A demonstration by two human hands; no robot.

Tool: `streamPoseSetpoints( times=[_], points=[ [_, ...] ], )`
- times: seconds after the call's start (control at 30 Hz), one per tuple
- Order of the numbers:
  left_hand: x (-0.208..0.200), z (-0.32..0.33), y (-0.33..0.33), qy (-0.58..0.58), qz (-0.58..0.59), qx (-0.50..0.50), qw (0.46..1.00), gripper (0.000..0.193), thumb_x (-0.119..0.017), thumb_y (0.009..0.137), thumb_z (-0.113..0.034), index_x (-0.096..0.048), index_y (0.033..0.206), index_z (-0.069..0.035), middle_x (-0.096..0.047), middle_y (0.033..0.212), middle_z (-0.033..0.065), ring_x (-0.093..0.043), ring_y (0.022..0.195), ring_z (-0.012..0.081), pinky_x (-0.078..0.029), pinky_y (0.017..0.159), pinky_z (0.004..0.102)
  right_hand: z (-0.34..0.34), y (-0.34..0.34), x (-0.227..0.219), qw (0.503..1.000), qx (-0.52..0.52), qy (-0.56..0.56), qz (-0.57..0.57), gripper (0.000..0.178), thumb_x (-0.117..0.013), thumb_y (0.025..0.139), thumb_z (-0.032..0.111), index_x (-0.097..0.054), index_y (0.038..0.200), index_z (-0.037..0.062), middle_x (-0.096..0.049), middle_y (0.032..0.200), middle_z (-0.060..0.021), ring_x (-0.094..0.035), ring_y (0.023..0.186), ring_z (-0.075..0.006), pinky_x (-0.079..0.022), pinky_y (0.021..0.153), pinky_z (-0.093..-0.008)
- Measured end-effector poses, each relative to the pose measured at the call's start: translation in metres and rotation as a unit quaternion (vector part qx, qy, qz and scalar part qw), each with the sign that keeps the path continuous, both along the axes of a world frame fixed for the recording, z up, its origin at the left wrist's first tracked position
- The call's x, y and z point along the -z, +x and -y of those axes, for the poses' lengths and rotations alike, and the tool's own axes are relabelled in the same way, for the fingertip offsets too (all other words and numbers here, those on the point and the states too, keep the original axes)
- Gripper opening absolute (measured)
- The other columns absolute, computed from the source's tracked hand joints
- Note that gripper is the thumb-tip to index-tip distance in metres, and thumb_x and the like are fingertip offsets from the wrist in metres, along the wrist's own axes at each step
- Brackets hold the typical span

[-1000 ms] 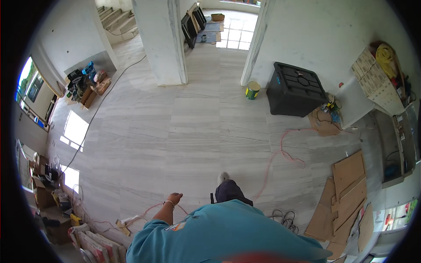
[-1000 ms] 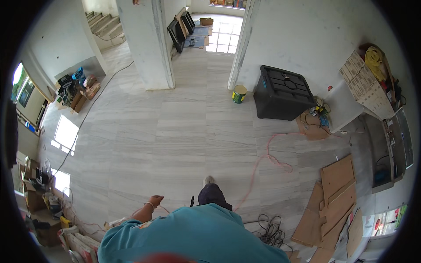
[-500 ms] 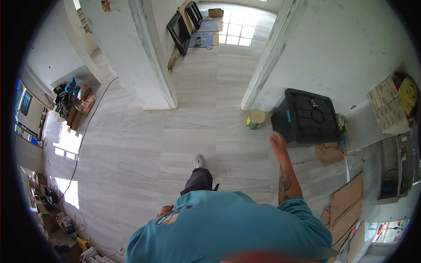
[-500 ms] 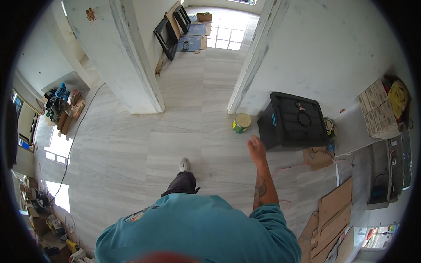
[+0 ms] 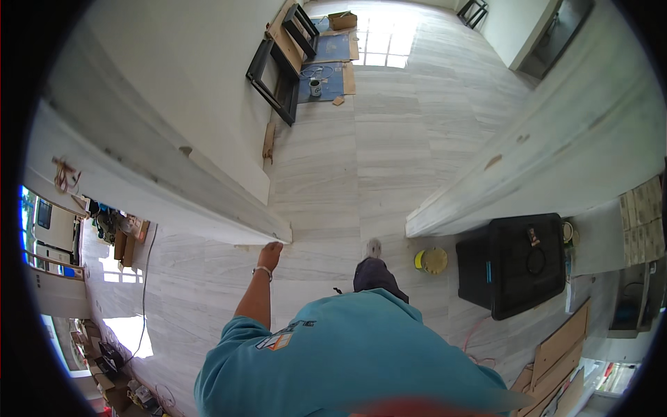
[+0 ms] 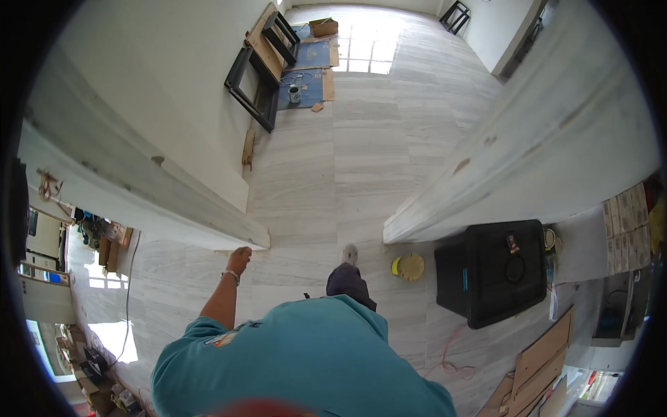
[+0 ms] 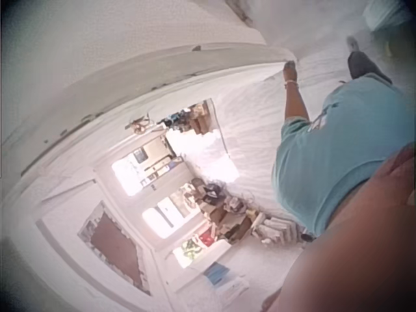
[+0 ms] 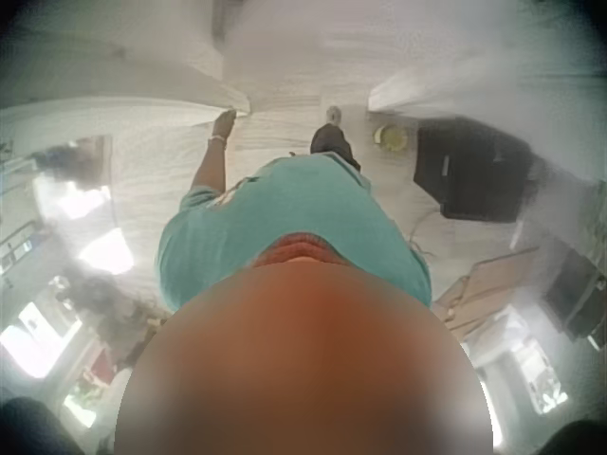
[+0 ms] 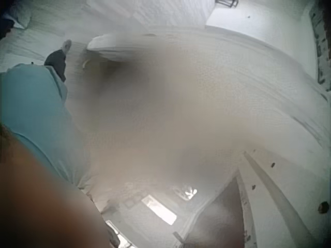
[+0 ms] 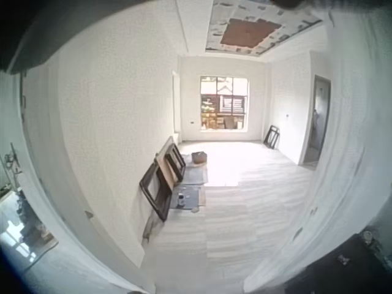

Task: Installing a window frame and drilling into the wall for mounting.

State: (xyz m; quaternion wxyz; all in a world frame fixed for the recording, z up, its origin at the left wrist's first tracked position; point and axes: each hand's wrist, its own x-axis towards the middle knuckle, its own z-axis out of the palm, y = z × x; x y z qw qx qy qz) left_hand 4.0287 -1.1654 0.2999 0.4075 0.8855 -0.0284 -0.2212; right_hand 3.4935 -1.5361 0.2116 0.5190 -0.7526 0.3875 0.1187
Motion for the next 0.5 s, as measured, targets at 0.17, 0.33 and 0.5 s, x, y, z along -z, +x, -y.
streamPoseSetpoints(
  times=[0.17,0.33,0.5],
  points=[
    [-0.055,0.157,0.197,-0.026,0.040,-0.005,0.999,0.046,-0.056,0.092,-0.038,-0.063,0.116,0.001,-0.067,0.110,0.0203,-0.062,0.106,0.0338,-0.046,0.093,0.0358,0.124,0.174,0.035,0.988,-0.032,-0.102,-0.109,0.038,-0.067,0.082,0.026,-0.065,0.113,0.0031,-0.069,0.097,-0.0153,-0.066,0.087,-0.0266,-0.051,0.074,-0.0437],
    [0.048,0.183,0.234,0.075,-0.123,-0.024,0.989,0.055,-0.052,0.089,-0.046,-0.066,0.112,0.002,-0.065,0.113,0.0244,-0.059,0.113,0.0373,-0.044,0.098,0.0401,0.293,0.412,-0.004,0.989,-0.013,-0.061,-0.136,0.039,-0.054,0.093,0.027,-0.057,0.129,0.0116,-0.066,0.109,-0.0124,-0.066,0.091,-0.0256,-0.054,0.071,-0.0413],
    [0.101,0.243,0.259,0.238,-0.146,0.303,0.911,0.055,-0.055,0.085,-0.049,-0.066,0.114,-0.003,-0.065,0.115,0.0207,-0.059,0.113,0.0373,-0.045,0.096,0.0406,0.520,0.753,-0.175,0.964,0.175,-0.078,0.185,0.045,-0.062,0.088,0.026,-0.057,0.126,0.0031,-0.066,0.096,-0.0115,-0.062,0.082,-0.0173,-0.050,0.074,-0.0312]
  ],
)
